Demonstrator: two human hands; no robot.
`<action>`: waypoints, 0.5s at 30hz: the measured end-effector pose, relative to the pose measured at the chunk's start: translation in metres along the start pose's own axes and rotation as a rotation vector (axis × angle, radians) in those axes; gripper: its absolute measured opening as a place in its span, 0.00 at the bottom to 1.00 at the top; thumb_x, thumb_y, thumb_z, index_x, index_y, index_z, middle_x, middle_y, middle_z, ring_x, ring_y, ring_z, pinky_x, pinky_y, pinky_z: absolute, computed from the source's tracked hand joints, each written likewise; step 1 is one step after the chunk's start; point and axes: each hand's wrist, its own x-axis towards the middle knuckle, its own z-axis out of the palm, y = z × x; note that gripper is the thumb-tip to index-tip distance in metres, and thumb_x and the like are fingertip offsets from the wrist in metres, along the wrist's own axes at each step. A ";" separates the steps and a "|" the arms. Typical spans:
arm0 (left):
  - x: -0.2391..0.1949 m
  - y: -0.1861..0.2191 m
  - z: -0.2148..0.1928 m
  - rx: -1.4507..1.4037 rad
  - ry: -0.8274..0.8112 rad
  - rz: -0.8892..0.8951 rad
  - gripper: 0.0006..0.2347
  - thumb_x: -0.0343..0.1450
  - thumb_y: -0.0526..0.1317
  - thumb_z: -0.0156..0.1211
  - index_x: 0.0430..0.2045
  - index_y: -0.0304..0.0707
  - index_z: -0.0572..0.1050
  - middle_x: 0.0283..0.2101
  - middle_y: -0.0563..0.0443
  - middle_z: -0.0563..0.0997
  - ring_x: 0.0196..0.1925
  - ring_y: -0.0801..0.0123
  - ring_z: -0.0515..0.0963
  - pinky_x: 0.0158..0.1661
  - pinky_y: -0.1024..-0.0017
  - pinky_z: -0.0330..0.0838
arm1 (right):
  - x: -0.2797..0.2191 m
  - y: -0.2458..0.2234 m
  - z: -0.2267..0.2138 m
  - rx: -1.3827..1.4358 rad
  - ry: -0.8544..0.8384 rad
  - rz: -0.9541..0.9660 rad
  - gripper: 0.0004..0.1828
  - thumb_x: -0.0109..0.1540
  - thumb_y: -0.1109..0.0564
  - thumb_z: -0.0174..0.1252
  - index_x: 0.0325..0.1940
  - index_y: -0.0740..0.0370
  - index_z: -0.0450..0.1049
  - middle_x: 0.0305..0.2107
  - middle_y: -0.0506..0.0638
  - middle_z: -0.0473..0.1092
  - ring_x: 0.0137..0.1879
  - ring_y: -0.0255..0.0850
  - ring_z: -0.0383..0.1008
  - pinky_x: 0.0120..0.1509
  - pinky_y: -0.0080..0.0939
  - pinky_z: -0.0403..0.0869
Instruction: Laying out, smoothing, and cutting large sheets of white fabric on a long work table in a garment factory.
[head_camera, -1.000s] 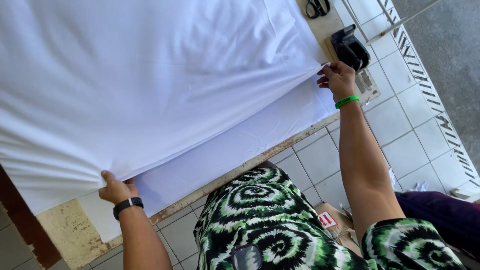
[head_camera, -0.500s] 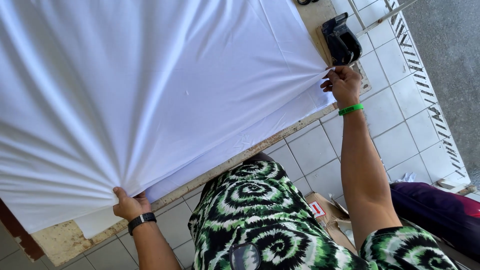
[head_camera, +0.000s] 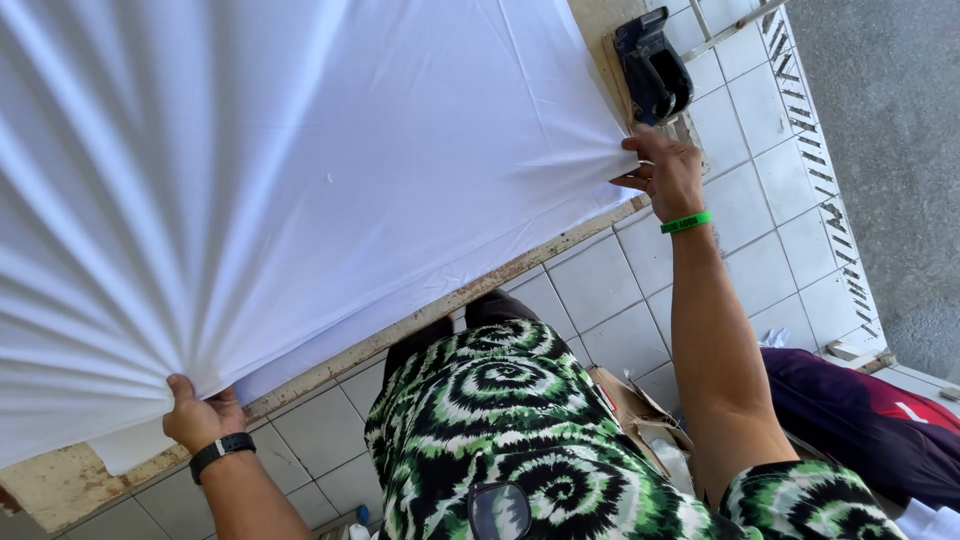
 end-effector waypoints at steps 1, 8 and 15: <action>-0.002 0.001 -0.001 -0.036 -0.021 0.003 0.12 0.76 0.40 0.72 0.50 0.35 0.80 0.43 0.49 0.92 0.40 0.62 0.95 0.31 0.67 0.96 | 0.003 0.004 -0.003 -0.070 -0.041 -0.049 0.14 0.67 0.54 0.65 0.51 0.68 0.83 0.44 0.56 0.80 0.47 0.51 0.85 0.50 0.49 0.94; -0.028 0.007 -0.015 -0.048 -0.072 0.021 0.12 0.77 0.41 0.70 0.51 0.35 0.81 0.44 0.51 0.93 0.39 0.64 0.94 0.26 0.73 0.91 | 0.007 0.011 -0.011 -0.193 -0.011 -0.101 0.12 0.65 0.64 0.72 0.51 0.71 0.82 0.40 0.56 0.79 0.41 0.47 0.85 0.48 0.39 0.95; -0.037 -0.004 -0.026 -0.017 -0.020 -0.007 0.12 0.75 0.43 0.72 0.49 0.38 0.82 0.42 0.53 0.91 0.36 0.66 0.92 0.23 0.74 0.84 | 0.004 0.016 -0.026 -0.251 0.005 -0.087 0.10 0.65 0.64 0.72 0.50 0.68 0.83 0.40 0.54 0.80 0.40 0.46 0.86 0.47 0.37 0.95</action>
